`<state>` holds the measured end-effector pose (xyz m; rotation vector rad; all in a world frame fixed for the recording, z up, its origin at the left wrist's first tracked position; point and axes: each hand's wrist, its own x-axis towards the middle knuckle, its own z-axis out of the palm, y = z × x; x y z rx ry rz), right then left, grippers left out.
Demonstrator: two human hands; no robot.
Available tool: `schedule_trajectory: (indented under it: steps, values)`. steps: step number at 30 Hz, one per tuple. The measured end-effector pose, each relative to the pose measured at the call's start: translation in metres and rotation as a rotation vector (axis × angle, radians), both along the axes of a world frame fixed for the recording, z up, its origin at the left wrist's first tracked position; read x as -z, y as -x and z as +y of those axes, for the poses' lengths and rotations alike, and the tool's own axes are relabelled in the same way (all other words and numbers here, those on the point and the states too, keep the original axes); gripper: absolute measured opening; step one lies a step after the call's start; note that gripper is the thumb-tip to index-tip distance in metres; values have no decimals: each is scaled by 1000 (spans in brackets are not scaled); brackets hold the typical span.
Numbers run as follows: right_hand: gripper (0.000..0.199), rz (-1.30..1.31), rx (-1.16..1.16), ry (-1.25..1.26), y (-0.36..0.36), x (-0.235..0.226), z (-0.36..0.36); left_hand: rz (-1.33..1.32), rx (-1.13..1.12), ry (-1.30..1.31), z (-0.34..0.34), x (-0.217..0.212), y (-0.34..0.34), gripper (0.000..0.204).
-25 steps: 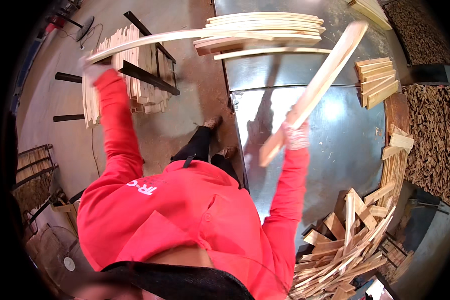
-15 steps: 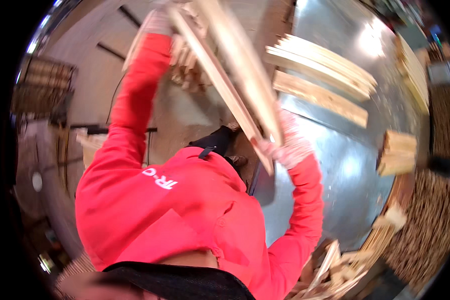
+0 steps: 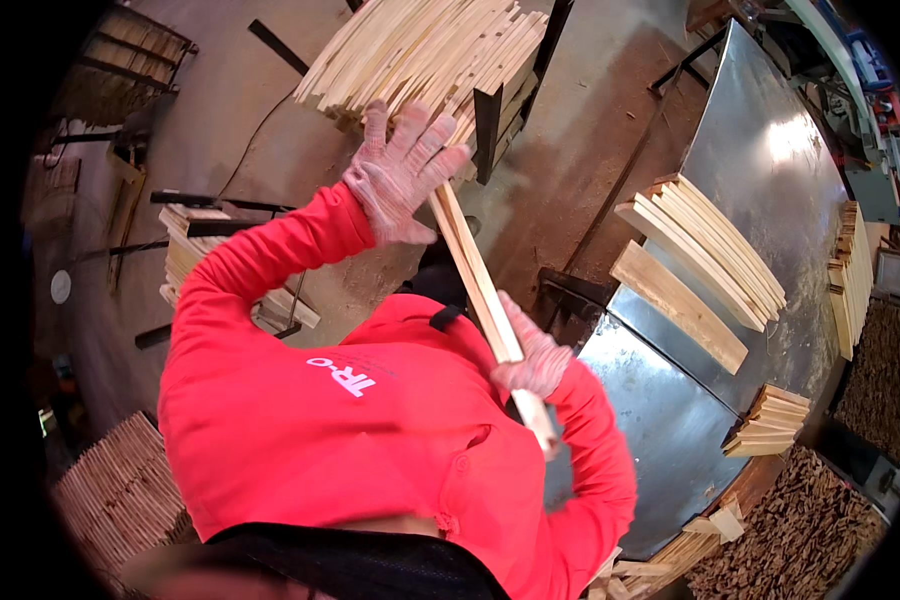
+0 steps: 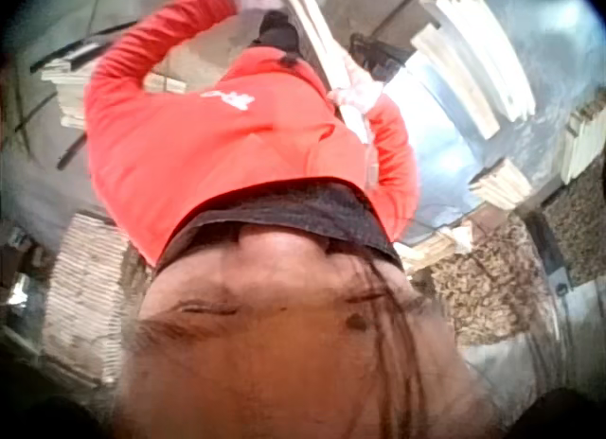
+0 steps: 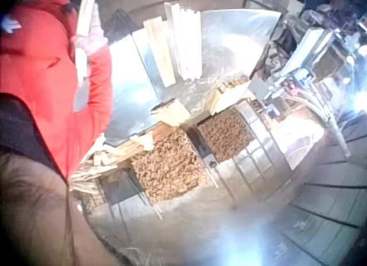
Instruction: The person sorts wooden planks on a metal table in a workshop. They pick up individual planks from a pile, inspect them, and place them into a separate stack, occasionally adjusting the alignment of the sorted wood.
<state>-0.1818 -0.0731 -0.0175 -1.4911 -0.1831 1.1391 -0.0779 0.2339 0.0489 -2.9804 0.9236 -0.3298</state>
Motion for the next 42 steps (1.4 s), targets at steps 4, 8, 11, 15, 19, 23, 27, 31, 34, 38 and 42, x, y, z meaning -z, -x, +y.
schedule_trajectory:
  steps: [4,8,11,15,19,23,27,31,34,38,42]
  values:
    - [95,-56,-310,100,-112,-54,45,-249,470,108,18,26,-45,49]
    - [87,-272,-282,170,-196,-68,82,-85,361,76,59,37,-119,21]
    - [54,-511,7,63,-252,-76,36,-18,303,113,120,36,-159,24]
    - [43,-1037,1123,614,-213,-20,-141,216,-197,381,186,70,-215,44]
    - [65,-254,1642,1580,-116,55,-158,371,-691,271,191,175,-295,61]
    - [65,187,1561,1455,-72,163,-125,648,-639,326,92,215,-355,58]
    - [84,219,1375,1697,-136,141,-90,756,-721,471,29,316,-368,62]
    - [94,364,1754,1447,-177,130,-94,779,-586,108,26,272,-362,70]
    - [96,339,2120,1140,-189,129,-106,485,-114,649,36,225,-367,55]
    - [84,-280,2756,525,-184,183,-126,813,305,1171,-120,137,-372,49]
    - [79,-375,2238,538,-186,165,-101,938,315,317,-299,123,-361,60]
